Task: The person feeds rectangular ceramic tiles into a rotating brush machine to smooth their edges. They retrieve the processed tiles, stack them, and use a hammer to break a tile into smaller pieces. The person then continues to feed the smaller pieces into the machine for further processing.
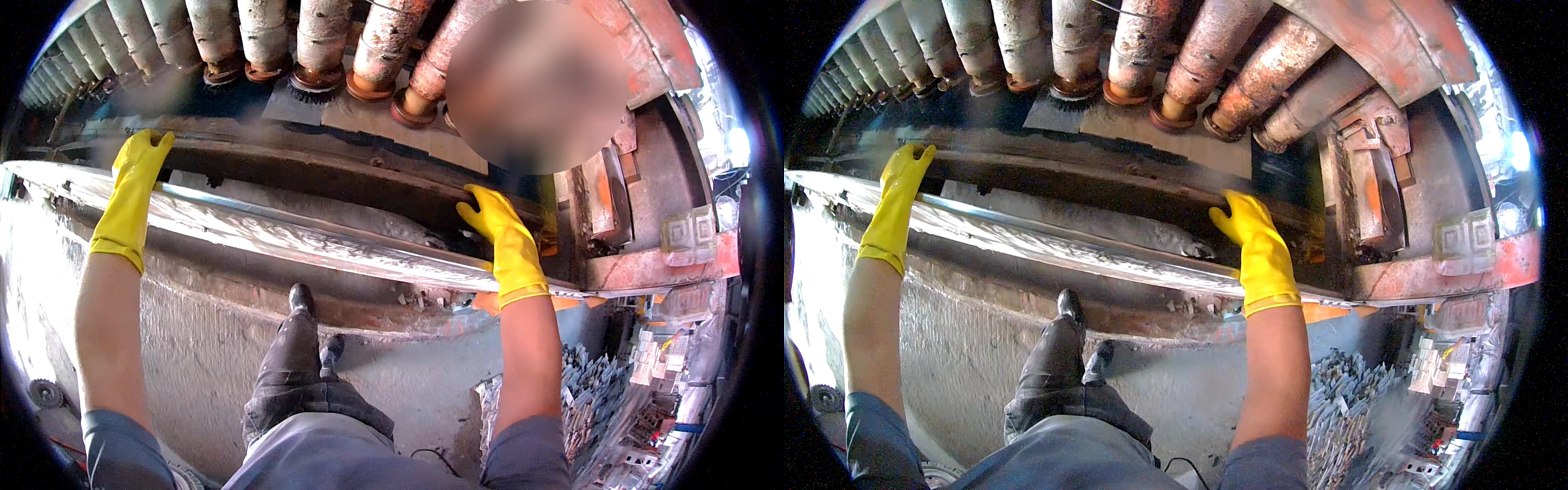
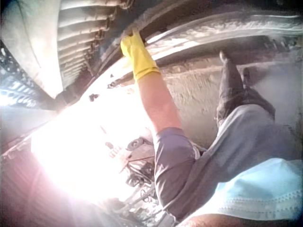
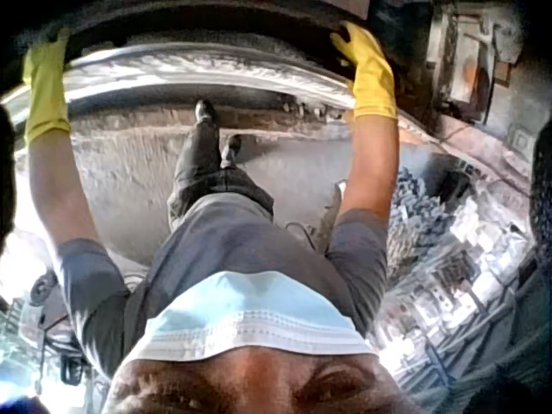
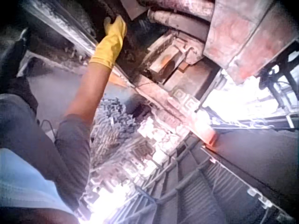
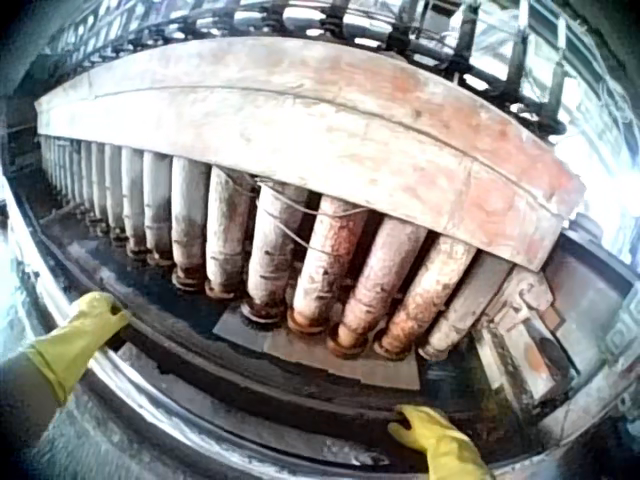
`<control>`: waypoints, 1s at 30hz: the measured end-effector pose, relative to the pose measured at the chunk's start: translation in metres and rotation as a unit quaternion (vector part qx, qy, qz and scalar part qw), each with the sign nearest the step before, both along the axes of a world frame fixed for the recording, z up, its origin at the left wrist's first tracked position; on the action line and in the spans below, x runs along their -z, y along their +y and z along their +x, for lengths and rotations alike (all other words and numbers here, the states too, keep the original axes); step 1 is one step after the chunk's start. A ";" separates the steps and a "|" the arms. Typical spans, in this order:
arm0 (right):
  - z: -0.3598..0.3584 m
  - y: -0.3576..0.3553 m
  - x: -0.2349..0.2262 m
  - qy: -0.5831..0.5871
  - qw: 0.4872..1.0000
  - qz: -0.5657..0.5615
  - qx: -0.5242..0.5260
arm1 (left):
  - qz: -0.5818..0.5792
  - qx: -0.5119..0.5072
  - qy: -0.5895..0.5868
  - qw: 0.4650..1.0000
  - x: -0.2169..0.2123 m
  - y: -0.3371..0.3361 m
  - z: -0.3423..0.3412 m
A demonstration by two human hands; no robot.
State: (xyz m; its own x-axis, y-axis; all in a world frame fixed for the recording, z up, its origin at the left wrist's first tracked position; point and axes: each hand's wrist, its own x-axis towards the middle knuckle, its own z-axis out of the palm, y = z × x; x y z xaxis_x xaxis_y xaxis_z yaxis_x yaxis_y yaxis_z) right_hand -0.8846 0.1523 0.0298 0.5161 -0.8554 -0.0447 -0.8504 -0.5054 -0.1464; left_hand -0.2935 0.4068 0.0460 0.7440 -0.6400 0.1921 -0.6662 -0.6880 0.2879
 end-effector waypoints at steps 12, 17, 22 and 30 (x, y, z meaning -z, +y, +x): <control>0.008 0.002 -0.009 -0.052 0.998 0.019 0.031 | -0.138 0.012 0.032 0.990 0.004 0.008 0.022; 0.004 0.000 -0.008 -0.057 0.997 0.025 0.036 | -0.174 0.025 0.030 0.984 0.010 0.007 0.031; 0.012 0.001 -0.011 -0.054 0.996 0.045 0.050 | -0.191 0.037 0.032 0.980 0.012 0.004 0.038; 0.012 0.002 -0.014 -0.071 0.995 0.043 0.047 | -0.207 0.064 0.017 0.976 0.018 0.007 0.043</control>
